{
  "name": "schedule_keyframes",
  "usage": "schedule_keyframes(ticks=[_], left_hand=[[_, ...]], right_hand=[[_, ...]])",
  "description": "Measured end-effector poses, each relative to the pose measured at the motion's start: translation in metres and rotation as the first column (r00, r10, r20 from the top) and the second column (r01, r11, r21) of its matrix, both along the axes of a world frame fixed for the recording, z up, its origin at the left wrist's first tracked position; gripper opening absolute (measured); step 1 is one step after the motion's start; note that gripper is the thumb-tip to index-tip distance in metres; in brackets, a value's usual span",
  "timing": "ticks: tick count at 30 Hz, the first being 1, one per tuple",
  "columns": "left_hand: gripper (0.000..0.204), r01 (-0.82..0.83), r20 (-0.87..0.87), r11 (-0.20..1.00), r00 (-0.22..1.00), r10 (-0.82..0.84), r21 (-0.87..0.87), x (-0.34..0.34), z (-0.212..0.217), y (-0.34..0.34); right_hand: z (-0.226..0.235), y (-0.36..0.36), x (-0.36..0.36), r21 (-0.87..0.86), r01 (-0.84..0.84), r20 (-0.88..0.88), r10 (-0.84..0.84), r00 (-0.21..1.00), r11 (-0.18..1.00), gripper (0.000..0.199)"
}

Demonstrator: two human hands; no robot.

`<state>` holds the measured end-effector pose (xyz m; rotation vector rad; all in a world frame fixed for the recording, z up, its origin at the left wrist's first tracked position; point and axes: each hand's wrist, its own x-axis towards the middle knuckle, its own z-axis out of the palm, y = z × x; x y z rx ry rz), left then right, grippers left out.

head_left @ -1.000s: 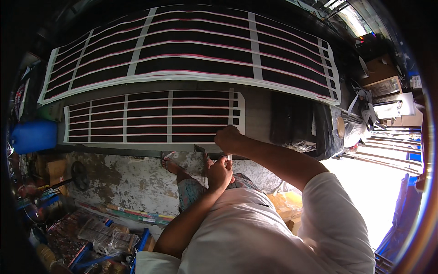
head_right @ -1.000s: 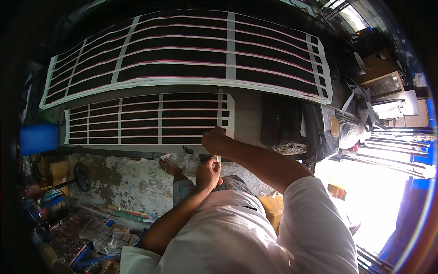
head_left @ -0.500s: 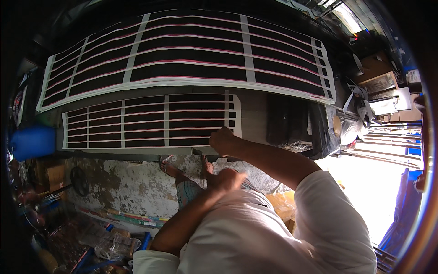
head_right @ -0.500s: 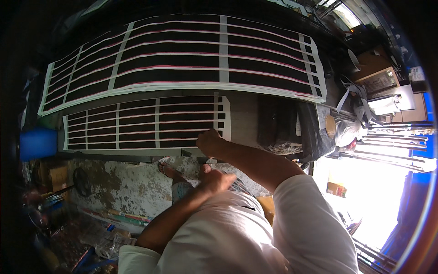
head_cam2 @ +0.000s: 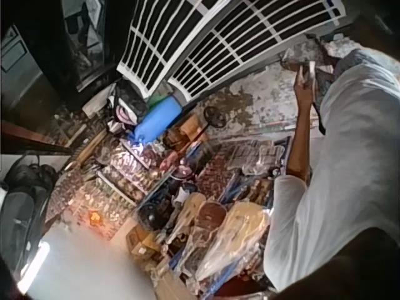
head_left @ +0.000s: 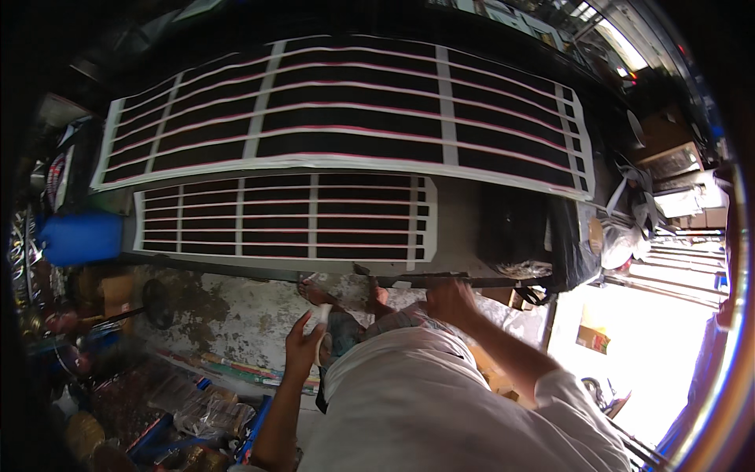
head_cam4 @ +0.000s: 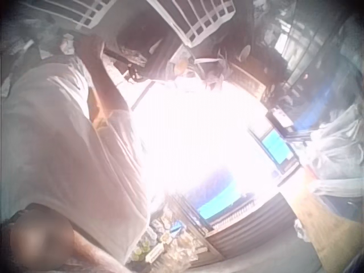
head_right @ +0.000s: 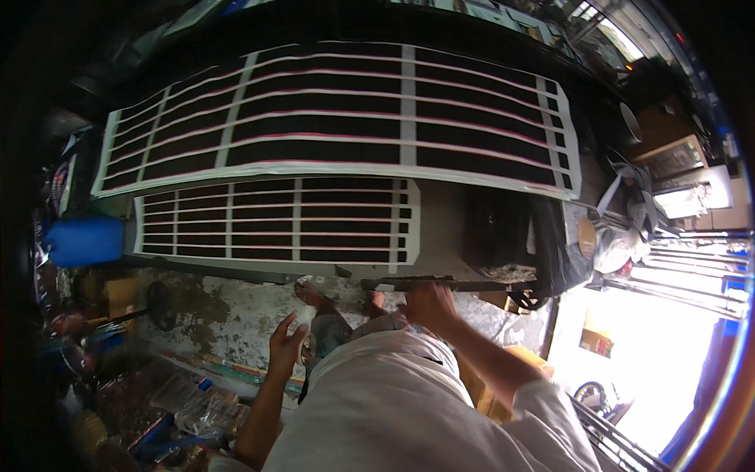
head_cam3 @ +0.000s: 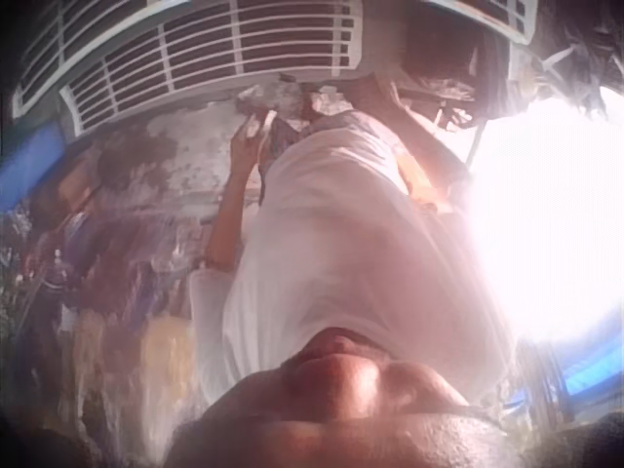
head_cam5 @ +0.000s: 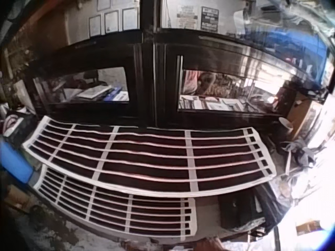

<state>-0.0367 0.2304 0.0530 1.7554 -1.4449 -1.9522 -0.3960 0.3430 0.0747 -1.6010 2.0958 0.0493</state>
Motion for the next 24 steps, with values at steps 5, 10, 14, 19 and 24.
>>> schedule_keyframes(ticks=[5, 10, 14, 19, 24], left_hand=[[0.068, -0.390, -0.199, 0.914, 0.893, 0.405, 0.107, 0.054, 0.019, 0.036], [0.079, -0.203, -0.437, 0.978, 0.884, 0.166, -0.040, -0.002, 0.103, 0.003], [0.092, -0.041, -0.484, 0.992, 0.875, -0.021, -0.117, -0.026, 0.147, -0.041], [0.097, 0.156, -0.413, 0.951, 0.873, -0.259, -0.266, -0.004, 0.159, -0.088], [0.096, 0.289, -0.318, 0.896, 0.861, -0.397, -0.336, 0.047, 0.169, -0.152]], right_hand=[[-0.057, 0.048, 0.029, 0.251, 0.237, 0.413, -0.326, 0.850, 0.938, 0.047], [0.001, -0.027, 0.066, 0.115, 0.139, 0.873, -0.166, 0.459, 0.984, 0.081], [0.042, -0.099, 0.116, -0.064, 0.090, 0.957, 0.036, 0.287, 0.994, 0.101], [0.078, -0.169, 0.148, 0.207, 0.055, 0.965, -0.213, 0.154, 0.977, 0.091], [0.111, -0.218, 0.189, 0.262, 0.228, 0.959, -0.280, 0.049, 0.938, 0.053]])
